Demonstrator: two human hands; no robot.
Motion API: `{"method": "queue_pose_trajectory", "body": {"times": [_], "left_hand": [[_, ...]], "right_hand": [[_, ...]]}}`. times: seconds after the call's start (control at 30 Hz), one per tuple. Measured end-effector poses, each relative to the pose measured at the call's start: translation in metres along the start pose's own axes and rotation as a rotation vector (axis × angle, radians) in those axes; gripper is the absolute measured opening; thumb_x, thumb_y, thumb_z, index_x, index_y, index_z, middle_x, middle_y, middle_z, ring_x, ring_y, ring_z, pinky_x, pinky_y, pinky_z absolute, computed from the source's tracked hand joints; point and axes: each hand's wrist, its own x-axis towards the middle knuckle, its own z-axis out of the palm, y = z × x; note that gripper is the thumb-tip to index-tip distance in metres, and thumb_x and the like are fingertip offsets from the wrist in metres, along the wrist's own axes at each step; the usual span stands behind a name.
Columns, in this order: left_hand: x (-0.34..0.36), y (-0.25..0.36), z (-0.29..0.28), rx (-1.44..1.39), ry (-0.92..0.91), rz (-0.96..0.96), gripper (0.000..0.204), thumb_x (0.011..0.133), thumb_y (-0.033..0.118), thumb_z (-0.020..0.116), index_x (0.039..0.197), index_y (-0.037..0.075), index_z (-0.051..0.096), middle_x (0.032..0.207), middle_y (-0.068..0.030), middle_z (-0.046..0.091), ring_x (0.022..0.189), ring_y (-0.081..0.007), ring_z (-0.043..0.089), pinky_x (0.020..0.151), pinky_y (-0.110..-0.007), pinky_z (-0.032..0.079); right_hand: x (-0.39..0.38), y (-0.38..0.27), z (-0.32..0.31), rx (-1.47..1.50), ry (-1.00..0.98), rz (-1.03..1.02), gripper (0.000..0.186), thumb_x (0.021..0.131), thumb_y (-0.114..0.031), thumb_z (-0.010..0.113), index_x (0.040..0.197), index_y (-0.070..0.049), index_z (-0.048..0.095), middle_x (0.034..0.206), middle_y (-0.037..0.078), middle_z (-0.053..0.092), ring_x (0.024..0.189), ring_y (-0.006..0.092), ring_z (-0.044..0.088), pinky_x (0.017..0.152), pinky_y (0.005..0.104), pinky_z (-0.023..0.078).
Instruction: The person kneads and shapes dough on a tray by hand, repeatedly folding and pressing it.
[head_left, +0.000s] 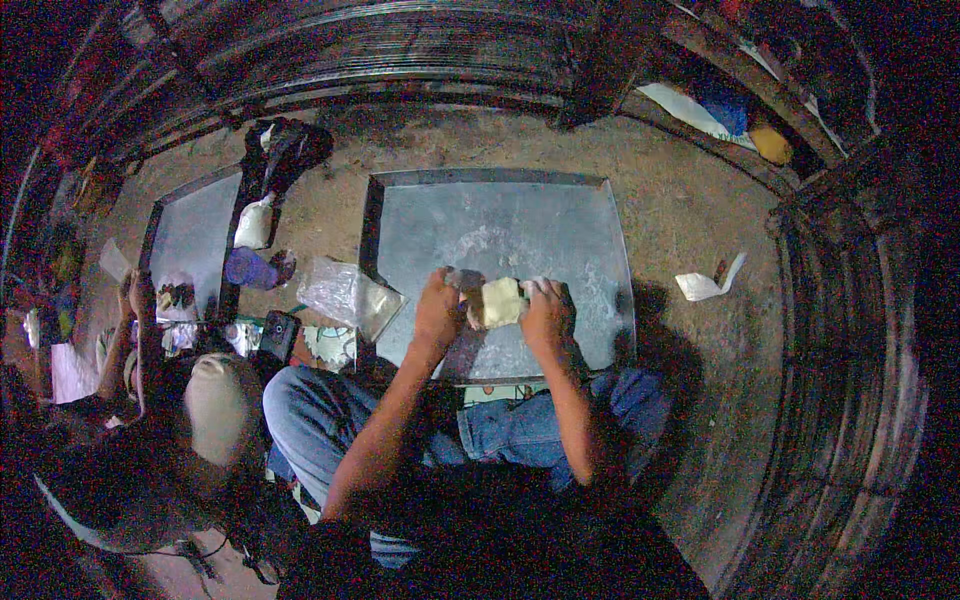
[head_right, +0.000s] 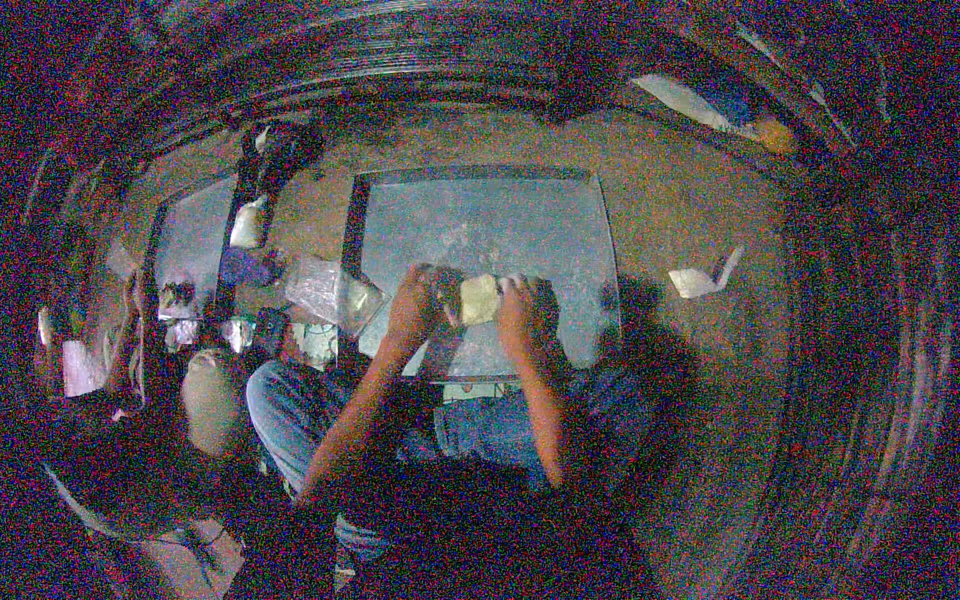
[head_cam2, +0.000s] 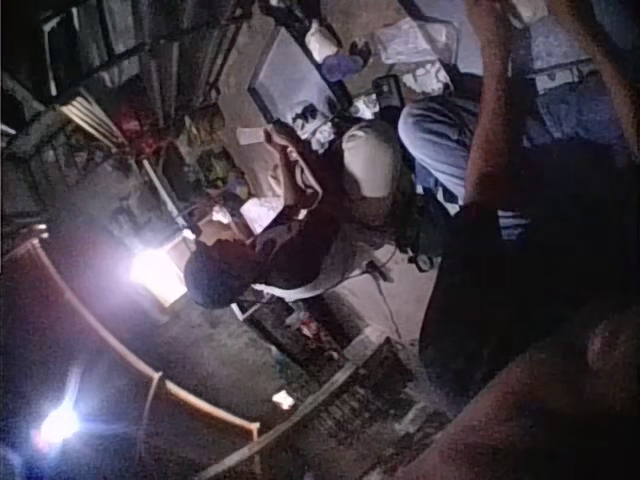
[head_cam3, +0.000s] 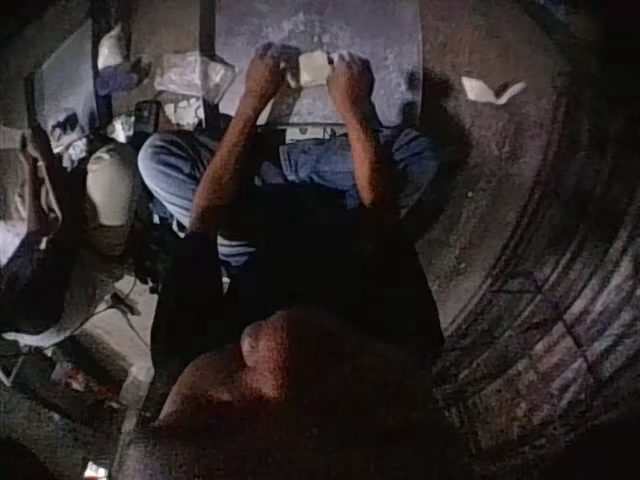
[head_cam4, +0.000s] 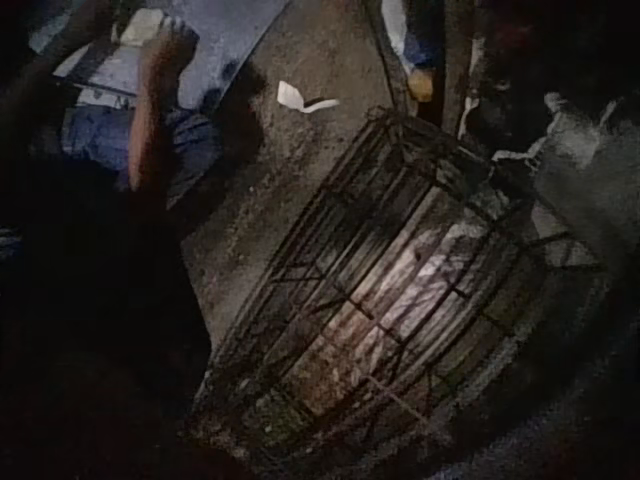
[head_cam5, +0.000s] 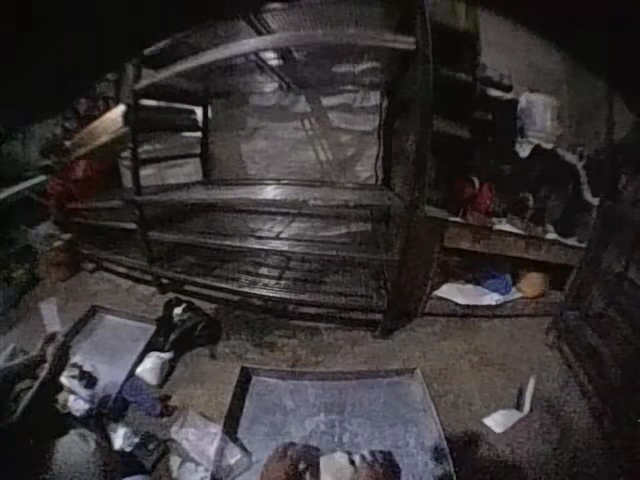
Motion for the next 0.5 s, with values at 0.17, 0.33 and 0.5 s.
{"method": "queue_pose_trajectory", "body": {"times": [0.17,0.33,0.5], "left_hand": [[-0.032,-0.005,0.038,-0.052,-0.114,-0.076,0.017,0.083,0.013,0.054,0.094,0.003,0.063,0.094,-0.0198,0.063,0.085,-0.0367,0.064,0.071,-0.045,0.052],[-0.022,0.008,0.032,-0.115,-0.264,-0.224,0.023,0.08,0.018,0.06,0.094,0.001,0.062,0.092,-0.0226,0.064,0.085,-0.0381,0.063,0.073,-0.046,0.052],[-0.029,0.005,0.038,-0.036,-0.227,-0.056,0.038,0.079,0.02,0.062,0.112,0.001,0.059,0.121,-0.0245,0.055,0.107,-0.0389,0.056,0.091,-0.044,0.048]], "right_hand": [[-0.012,-0.027,0.021,-0.12,0.105,-0.402,0.045,0.079,0.0,0.049,0.124,0.006,0.05,0.129,0.022,0.05,0.121,0.037,0.047,0.102,0.0393,0.04],[-0.015,-0.013,0.042,-0.148,0.034,-0.354,0.051,0.083,-0.003,0.044,0.133,0.008,0.04,0.142,0.022,0.038,0.13,0.0377,0.037,0.108,0.0407,0.03],[-0.009,0.0,0.049,-0.229,-0.024,-0.38,0.047,0.086,-0.012,0.048,0.132,-0.001,0.046,0.14,0.017,0.041,0.128,0.0362,0.039,0.107,0.051,0.029]]}}
